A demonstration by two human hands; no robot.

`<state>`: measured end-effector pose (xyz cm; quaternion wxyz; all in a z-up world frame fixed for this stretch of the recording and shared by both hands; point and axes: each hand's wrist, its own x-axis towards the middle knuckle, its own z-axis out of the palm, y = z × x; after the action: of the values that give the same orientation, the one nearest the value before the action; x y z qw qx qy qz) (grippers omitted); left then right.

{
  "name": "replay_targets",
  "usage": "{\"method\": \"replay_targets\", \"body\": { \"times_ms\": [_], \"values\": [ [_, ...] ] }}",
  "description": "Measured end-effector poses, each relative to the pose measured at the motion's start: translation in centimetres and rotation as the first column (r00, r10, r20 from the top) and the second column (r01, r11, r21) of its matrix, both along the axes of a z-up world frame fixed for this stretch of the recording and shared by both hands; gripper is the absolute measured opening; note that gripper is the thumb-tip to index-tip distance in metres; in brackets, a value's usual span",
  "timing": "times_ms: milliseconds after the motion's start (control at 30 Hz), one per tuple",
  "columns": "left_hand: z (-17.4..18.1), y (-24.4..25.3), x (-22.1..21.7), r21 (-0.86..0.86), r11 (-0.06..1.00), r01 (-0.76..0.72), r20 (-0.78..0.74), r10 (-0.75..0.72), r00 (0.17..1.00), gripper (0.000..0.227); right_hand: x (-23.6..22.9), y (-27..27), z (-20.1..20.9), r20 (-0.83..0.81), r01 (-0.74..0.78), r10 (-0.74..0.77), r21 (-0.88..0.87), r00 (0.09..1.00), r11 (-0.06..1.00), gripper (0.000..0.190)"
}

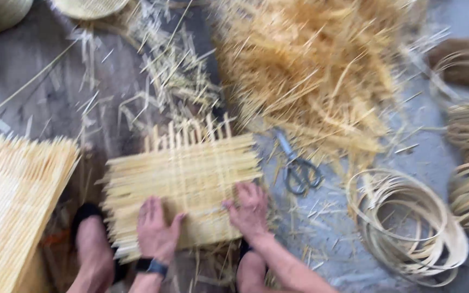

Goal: The recorder weaves bamboo strips into a circular lid, fits it to a bamboo hoop, and trims the excess material with scissors.

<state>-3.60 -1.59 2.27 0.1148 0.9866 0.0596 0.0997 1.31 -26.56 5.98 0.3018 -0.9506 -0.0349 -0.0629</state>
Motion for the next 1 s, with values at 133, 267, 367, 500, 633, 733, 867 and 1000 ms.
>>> {"method": "replay_targets", "body": {
  "times_ms": [133,267,367,500,633,733,867,1000],
  "values": [
    [3.1,-5.4,-4.3,-0.218,0.972,-0.088,-0.109,0.066,0.992,0.043,0.0,0.7,1.2,-0.058,-0.005,0.005,-0.001,0.998,1.000,0.061],
    [1.2,-10.1,-7.8,-0.624,-0.053,-0.779,-0.734,0.382,0.562,0.030,-0.2,0.5,0.9,-0.043,-0.005,0.004,-0.026,0.999,1.000,0.062],
    [-2.0,-10.1,-7.5,-0.553,-0.639,-0.535,-0.809,0.256,0.530,0.024,0.8,0.6,0.7,-0.013,-0.005,0.004,-0.034,1.000,0.999,0.062],
    [-2.3,-9.5,-8.4,-0.537,-0.719,-0.441,-0.779,0.222,0.587,0.016,-0.3,0.5,0.6,-0.041,-0.004,0.001,-0.074,0.999,0.997,0.063],
    [-5.3,-8.8,-10.0,-0.539,-0.723,-0.433,-0.743,0.166,0.648,0.015,-0.5,-0.4,1.5,-0.033,0.028,-0.031,-0.077,0.999,0.997,0.061],
    [-5.3,-8.7,-9.5,-0.566,-0.704,-0.430,-0.718,0.165,0.676,0.011,-0.5,-4.3,2.2,0.078,0.042,-0.040,-0.017,0.996,0.999,0.055],
    [-3.1,-8.7,-8.8,-0.563,-0.686,-0.460,-0.747,0.186,0.638,0.010,-1.6,-16.0,-1.0,0.174,0.310,-0.285,-0.138,0.943,0.941,0.040],
    [-2.5,-8.5,-8.7,-0.549,-0.690,-0.471,-0.735,0.131,0.665,0.010,-4.5,-28.4,-0.3,0.000,0.309,-0.494,-0.781,0.869,0.543,0.047]
  ]
}}
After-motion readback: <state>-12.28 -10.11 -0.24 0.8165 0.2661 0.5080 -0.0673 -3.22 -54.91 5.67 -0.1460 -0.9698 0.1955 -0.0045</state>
